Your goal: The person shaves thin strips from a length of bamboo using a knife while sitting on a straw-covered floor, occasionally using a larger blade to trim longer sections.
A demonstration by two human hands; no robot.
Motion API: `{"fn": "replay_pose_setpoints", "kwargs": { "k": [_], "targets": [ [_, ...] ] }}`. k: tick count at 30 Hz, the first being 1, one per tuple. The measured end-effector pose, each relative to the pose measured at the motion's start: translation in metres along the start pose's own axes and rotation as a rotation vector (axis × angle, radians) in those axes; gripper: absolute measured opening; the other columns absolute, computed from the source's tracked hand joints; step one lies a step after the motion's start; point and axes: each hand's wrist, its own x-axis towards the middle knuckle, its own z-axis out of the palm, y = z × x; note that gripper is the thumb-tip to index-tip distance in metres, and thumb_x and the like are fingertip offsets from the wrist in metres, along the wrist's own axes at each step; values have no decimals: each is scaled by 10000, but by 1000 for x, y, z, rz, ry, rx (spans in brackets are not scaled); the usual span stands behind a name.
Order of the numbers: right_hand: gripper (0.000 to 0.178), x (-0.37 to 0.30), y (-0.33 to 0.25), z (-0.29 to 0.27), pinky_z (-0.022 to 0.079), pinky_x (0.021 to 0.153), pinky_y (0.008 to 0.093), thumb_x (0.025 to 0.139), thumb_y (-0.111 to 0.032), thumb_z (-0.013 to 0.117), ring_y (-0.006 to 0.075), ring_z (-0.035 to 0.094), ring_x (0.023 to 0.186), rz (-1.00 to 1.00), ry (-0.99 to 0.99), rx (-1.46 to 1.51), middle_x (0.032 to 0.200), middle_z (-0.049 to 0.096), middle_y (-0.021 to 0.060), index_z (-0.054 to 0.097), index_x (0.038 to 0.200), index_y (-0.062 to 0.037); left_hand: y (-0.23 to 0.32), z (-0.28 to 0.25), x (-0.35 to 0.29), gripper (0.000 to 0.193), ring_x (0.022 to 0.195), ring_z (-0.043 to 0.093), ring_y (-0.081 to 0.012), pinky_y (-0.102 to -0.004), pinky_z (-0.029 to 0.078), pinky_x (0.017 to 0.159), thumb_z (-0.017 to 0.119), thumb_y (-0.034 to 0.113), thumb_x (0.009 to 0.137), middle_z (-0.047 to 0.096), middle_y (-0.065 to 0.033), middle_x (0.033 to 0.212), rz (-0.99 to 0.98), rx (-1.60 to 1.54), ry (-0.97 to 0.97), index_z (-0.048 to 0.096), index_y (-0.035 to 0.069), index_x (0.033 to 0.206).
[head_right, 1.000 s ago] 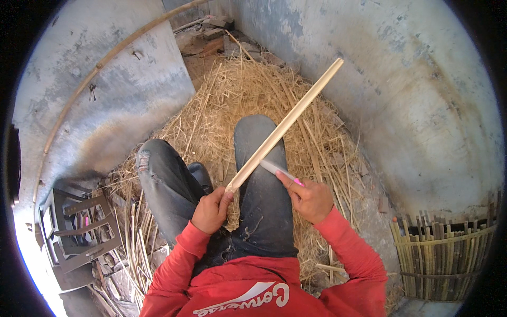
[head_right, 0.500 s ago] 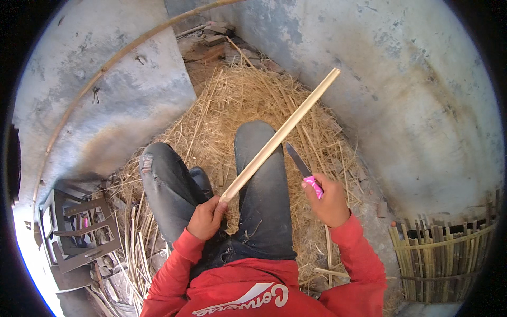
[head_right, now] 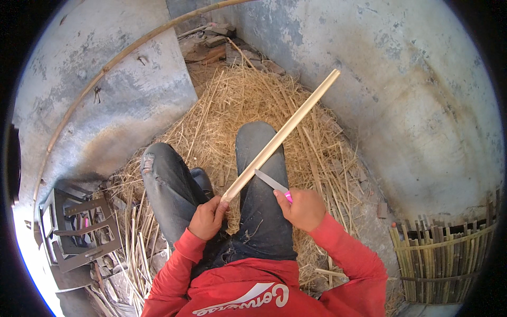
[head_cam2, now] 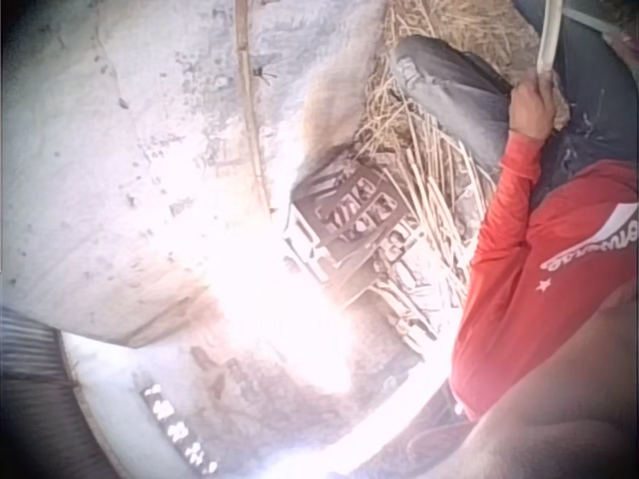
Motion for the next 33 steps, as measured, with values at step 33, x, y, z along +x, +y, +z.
{"fn": "replay_pose_setpoints", "kwargs": {
  "k": [33],
  "targets": [
    [561, 42, 63, -2, 412, 507, 530, 1033, -420, 577, 453, 561, 514, 79, 156, -50, 582, 568, 239, 634, 666, 0, -3, -29, -51, 296, 737, 639, -505, -581, 489, 625, 552, 319, 1062, 646, -260, 745, -118, 123, -9, 608, 54, 942]
  ]
}}
